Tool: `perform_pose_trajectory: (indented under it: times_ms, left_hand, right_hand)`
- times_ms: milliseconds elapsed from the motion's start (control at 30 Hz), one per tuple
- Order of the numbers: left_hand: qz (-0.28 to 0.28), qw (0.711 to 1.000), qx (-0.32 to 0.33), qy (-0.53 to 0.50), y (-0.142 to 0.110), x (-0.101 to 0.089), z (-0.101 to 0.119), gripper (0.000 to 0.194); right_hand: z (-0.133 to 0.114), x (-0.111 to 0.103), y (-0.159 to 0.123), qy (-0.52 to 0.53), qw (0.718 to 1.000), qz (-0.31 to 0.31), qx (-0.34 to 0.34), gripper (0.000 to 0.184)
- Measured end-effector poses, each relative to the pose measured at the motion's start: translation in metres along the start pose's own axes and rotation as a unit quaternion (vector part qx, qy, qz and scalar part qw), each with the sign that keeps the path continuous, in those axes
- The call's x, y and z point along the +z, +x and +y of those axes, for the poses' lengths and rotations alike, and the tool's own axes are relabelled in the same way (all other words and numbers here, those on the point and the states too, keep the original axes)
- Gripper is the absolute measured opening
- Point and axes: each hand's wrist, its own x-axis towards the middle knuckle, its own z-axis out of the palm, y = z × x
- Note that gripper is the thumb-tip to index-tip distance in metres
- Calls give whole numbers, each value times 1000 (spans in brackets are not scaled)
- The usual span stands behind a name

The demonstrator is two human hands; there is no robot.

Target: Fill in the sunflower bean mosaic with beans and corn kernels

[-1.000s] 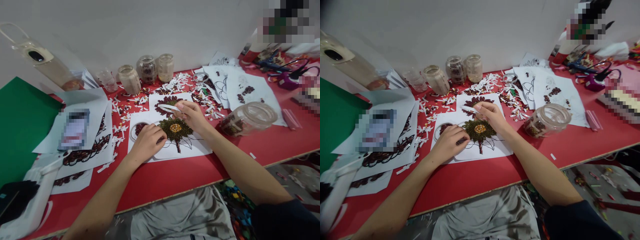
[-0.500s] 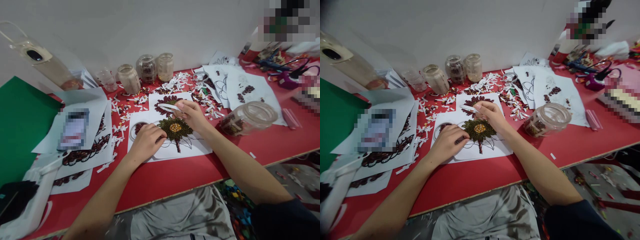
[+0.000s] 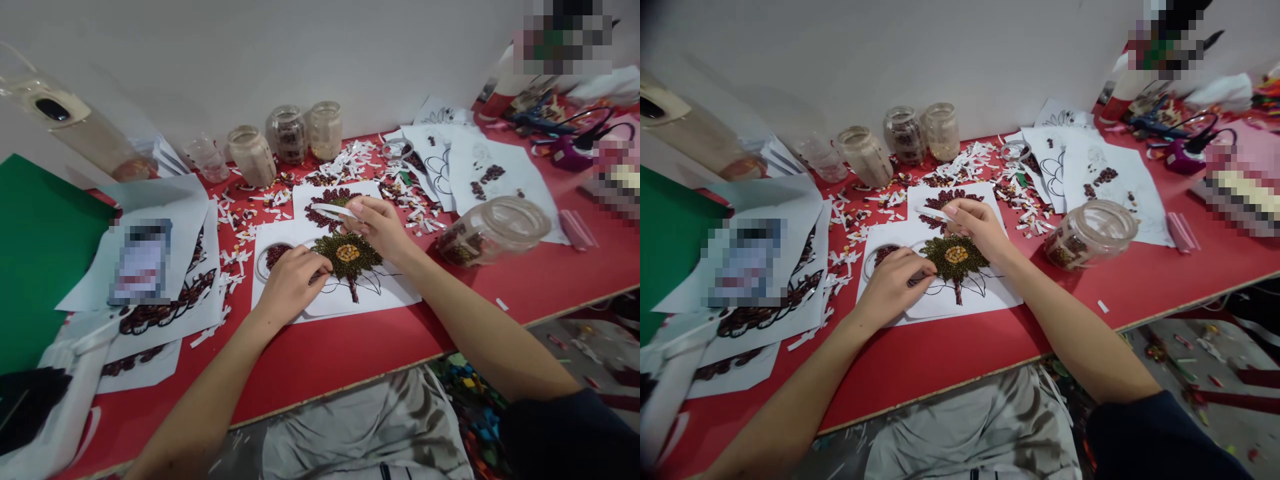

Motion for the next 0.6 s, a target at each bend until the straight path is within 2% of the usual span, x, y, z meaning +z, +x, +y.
perform_pose_trajectory:
  times_ms: [233,600]
  left_hand:
    - [6,1000,0,-3,0,2,1,10]
    - [7,999,19,26,-2,3,0,15]
  right_hand:
    - [3,3,-1,13,999,32,-1,34]
    - [3,3,0,19,999,39,6,34]
